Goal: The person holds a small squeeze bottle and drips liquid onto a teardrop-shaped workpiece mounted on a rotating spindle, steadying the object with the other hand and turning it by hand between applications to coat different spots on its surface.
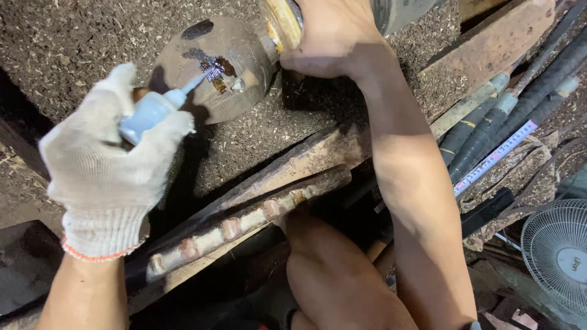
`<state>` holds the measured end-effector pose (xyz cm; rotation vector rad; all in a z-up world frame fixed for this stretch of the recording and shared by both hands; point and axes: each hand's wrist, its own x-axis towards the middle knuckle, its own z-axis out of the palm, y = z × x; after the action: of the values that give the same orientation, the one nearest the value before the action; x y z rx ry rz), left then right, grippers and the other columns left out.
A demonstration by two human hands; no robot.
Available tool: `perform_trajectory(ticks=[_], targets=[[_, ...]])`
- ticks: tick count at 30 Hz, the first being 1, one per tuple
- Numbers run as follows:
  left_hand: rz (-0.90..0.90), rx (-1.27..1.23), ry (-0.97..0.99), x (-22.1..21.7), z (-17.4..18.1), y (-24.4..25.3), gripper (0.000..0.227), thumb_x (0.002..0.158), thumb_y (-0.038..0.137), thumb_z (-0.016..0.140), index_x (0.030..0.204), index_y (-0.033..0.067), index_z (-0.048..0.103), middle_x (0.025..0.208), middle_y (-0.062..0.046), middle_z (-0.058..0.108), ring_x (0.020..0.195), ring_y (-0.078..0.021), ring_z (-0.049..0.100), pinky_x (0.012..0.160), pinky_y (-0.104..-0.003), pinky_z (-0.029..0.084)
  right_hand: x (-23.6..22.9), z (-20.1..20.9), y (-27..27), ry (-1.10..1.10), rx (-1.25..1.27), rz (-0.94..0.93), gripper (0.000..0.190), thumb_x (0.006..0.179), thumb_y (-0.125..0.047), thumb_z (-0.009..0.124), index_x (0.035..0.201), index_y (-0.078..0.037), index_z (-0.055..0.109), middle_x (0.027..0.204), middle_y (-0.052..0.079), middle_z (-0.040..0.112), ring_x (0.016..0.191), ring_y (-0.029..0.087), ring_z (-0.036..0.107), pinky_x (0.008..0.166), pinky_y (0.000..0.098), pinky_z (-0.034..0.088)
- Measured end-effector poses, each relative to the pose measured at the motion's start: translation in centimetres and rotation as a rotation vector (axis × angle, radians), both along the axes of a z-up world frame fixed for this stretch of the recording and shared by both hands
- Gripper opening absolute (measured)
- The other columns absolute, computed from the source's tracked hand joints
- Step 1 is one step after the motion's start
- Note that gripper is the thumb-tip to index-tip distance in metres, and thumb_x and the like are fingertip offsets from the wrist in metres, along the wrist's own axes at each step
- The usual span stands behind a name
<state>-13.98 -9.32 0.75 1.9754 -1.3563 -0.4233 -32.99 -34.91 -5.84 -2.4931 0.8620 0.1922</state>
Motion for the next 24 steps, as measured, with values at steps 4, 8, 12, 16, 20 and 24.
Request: perform_trajectory(ticks=[4, 8, 12, 16, 20, 24], targets=[[0.066, 0.007, 0.097, 0.4, 0.9, 0.9, 0.047, 0.100, 0.019, 0.084, 0.128, -0.0129, 0.066, 0.092, -0.013, 0.072, 0.078, -0.0105, 0.067, 0.070, -0.022, 0.054, -3.1, 0.6, 1.2, -0.488, 0.335, -0.194, 0.053, 0.090, -0.033, 0.083, 0.132, -0.008, 0.063, 0.118, 0.014, 0.071, 0.106, 0.024, 0.070, 0.100, 0.0353, 0.054], [0.050, 0.034, 0.063, -0.6, 1.7, 0.8, 0.049, 0.099, 0.017, 0.084, 0.132, -0.0146, 0.065, 0.095, -0.014, 0.072, 0.082, -0.0113, 0.067, 0.073, -0.023, 0.055, -7.5, -2.5, 5.2, -1.050, 0.333, -0.295, 0.034, 0.101, -0.016, 0.075, 0.130, -0.002, 0.063, 0.126, 0.012, 0.068, 0.117, 0.022, 0.067, 0.109, 0.0329, 0.055], [0.019, 0.062, 0.094, -1.8, 2.0, -0.4, 0.041, 0.093, 0.016, 0.088, 0.117, -0.0120, 0.070, 0.088, -0.015, 0.073, 0.069, -0.0116, 0.065, 0.063, -0.025, 0.053, -8.8, -3.2, 7.9, -0.870, -0.145, -0.355, 0.030, 0.100, -0.009, 0.070, 0.128, -0.001, 0.063, 0.132, 0.012, 0.063, 0.123, 0.025, 0.063, 0.110, 0.0363, 0.054], [-0.062, -0.011, -0.023, -2.4, 2.5, -1.2, 0.045, 0.089, 0.018, 0.093, 0.113, -0.0110, 0.069, 0.099, -0.022, 0.073, 0.075, -0.0186, 0.070, 0.066, -0.029, 0.055, -8.5, -4.2, 8.2, -0.780, -0.359, -0.242, 0.031, 0.099, -0.009, 0.075, 0.127, -0.001, 0.063, 0.139, 0.013, 0.056, 0.128, 0.027, 0.055, 0.111, 0.0393, 0.050], [-0.075, 0.037, -0.179, -3.1, 4.1, -1.9, 0.052, 0.079, 0.020, 0.094, 0.113, -0.0121, 0.070, 0.082, -0.021, 0.070, 0.064, -0.0240, 0.068, 0.061, -0.032, 0.053, -8.7, -4.9, 9.0, -0.832, -0.254, -0.324, 0.028, 0.103, -0.004, 0.074, 0.129, -0.002, 0.064, 0.143, 0.012, 0.055, 0.127, 0.024, 0.056, 0.108, 0.0357, 0.052], [-0.060, 0.108, -0.213, -3.0, 3.9, -1.2, 0.052, 0.078, 0.023, 0.094, 0.114, -0.0077, 0.071, 0.078, -0.017, 0.069, 0.063, -0.0262, 0.068, 0.061, -0.034, 0.053, -9.4, -5.2, 10.1, -0.840, -0.233, -0.357, 0.028, 0.102, -0.002, 0.071, 0.129, -0.002, 0.063, 0.141, 0.014, 0.056, 0.127, 0.027, 0.058, 0.109, 0.0372, 0.052]])
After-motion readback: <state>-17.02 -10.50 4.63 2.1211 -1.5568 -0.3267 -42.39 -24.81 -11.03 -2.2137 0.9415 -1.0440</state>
